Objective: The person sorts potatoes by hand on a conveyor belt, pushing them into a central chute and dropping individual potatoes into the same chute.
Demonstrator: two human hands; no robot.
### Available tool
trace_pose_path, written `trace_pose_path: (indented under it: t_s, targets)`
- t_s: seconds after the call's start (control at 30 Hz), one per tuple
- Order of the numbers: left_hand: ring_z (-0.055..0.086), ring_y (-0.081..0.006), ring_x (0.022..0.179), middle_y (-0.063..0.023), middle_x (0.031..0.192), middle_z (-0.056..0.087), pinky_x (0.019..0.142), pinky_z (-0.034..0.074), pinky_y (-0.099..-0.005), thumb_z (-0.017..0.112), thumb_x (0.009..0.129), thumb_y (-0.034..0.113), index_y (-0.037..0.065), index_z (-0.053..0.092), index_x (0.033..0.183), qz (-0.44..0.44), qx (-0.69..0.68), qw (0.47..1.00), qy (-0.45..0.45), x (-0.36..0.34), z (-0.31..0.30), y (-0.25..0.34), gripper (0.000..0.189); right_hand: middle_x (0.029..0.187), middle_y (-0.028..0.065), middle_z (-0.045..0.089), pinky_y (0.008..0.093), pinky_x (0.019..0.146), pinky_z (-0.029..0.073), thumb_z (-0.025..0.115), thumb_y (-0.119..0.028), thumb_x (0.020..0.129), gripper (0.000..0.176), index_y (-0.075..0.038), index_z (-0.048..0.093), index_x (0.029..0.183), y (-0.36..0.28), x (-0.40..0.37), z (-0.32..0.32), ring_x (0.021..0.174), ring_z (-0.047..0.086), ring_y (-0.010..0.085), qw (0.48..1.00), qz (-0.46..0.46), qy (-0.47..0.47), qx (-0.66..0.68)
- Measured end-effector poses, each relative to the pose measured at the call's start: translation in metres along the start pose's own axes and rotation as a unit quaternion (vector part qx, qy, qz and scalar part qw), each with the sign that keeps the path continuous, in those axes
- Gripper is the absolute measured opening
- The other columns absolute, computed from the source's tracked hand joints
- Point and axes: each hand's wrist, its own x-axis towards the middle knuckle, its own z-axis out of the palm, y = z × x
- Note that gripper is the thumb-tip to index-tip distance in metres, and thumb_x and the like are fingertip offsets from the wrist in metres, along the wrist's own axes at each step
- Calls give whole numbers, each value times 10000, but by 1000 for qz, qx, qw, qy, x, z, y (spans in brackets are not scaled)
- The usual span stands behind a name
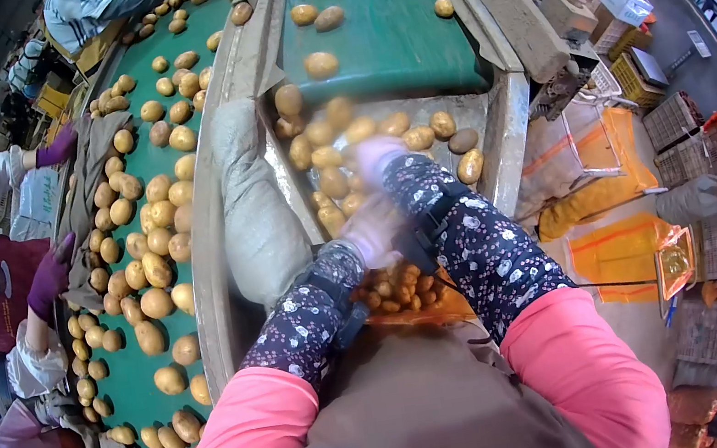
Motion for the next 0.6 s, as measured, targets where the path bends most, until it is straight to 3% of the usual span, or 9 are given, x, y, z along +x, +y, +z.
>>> trace_pose_path:
  t_s: [0.13,0.23,0.3,0.33,0.37,0.47,0.53,0.6]
  targets:
    - [379,-327,1393,-165,1493,429,1180,276,-476,616,801,468,120,568,1356,-38,-8,996,-75,-3,-27,7,657,1063,143,718,407,826,561,700,-371,816,424,-141,664,1170,10,33,28,974,698,291,997,17,14,-79]
    - [356,-344,1403,-142,1489,441,1196,242,-478,607,831,485,111,553,1376,-72,-27,995,-59,-7,-37,11,664,1198,131,674,414,871,558,684,-185,856,439,-180,617,1290,12,24,20,1083,671,276,999,29,-6,-32]
    - [327,-349,1420,-104,1515,420,1209,197,-493,596,850,505,145,538,1399,6,7,998,-68,-6,-40,7,659,1172,124,671,402,854,555,673,-128,846,445,-146,612,1286,23,-1,3,1072,667,231,985,-16,60,159]
    - [313,-351,1429,-85,1528,409,1216,174,-501,591,860,516,162,530,1411,45,23,996,-73,-5,-41,6,657,1159,120,670,396,846,554,667,-100,841,448,-129,609,1285,31,-13,0,1066,666,208,962,-38,92,253]
    - [301,-348,1436,-64,1541,394,1219,154,-511,589,864,518,201,522,1418,48,22,997,-53,-6,-38,6,643,1163,114,642,382,817,545,641,-38,834,510,-105,544,1330,41,-20,4,999,636,145,888,-94,61,446]
    - [282,-345,1448,-11,1576,348,1221,114,-541,590,870,521,310,501,1431,62,23,998,-18,-5,-31,5,606,1161,76,631,289,897,519,627,-65,851,595,-66,441,1416,48,-44,7,1008,617,137,695,-187,2,694]
    - [290,-350,1445,10,1596,316,1218,115,-557,597,867,515,375,493,1425,69,29,997,-29,-5,-37,7,585,1190,82,617,303,927,508,622,-60,856,607,-57,412,1426,47,-67,4,1042,604,148,690,-216,42,690]
    - [344,-383,1402,-8,1512,423,1196,175,-576,633,843,477,388,494,1412,71,-15,997,-4,-9,-35,7,593,1181,86,603,295,869,510,633,-57,864,602,-73,405,1422,44,-91,3,987,596,144,621,-227,42,749]
